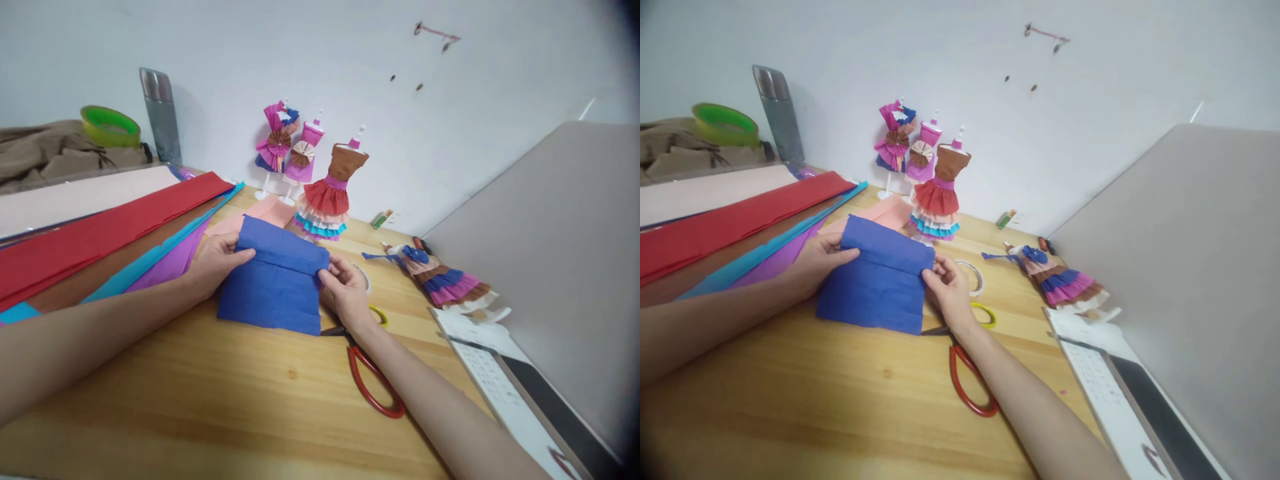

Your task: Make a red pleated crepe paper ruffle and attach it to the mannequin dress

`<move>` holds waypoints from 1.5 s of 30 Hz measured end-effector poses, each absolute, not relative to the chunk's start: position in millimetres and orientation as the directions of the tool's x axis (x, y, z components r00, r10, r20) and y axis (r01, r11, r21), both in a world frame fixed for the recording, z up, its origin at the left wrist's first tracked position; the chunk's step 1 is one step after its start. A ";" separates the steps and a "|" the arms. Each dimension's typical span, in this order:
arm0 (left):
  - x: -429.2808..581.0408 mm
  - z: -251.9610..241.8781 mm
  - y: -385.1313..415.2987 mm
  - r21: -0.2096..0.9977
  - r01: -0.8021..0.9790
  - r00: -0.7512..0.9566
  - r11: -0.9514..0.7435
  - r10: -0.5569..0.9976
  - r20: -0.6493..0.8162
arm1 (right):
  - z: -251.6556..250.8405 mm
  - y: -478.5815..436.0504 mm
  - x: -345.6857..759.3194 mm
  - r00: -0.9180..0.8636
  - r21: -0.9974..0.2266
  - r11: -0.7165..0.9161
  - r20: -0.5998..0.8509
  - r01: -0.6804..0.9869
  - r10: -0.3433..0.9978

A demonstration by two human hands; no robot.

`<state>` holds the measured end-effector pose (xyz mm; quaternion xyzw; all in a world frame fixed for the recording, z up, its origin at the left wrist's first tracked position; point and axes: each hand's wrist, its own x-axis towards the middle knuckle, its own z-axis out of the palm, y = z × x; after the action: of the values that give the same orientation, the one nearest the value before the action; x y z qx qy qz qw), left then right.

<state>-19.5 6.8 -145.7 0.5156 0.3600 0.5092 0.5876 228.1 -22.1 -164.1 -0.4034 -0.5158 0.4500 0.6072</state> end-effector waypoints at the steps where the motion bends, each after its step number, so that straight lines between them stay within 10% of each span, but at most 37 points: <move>1: -19.7 -145.2 6.4 0.973 -0.226 0.232 -0.050 0.967 0.104 | -164.3 -22.1 228.0 0.052 -0.954 0.264 0.259 -0.142 0.965; 30: -23.3 -149.8 8.0 0.999 -0.018 0.297 -0.043 0.954 0.047 | -168.9 -21.6 230.3 -0.092 -0.976 0.196 0.205 -0.095 0.975; 45: -21.6 -149.4 11.0 0.958 -0.285 0.320 0.045 0.946 0.050 | -162.6 -25.8 225.0 -0.052 -0.964 0.116 0.132 -0.241 0.990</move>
<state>-21.6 11.0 -149.4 0.4976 0.3324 0.4793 0.6420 225.0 -25.8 -162.6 -0.3870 -0.4838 0.5405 0.5692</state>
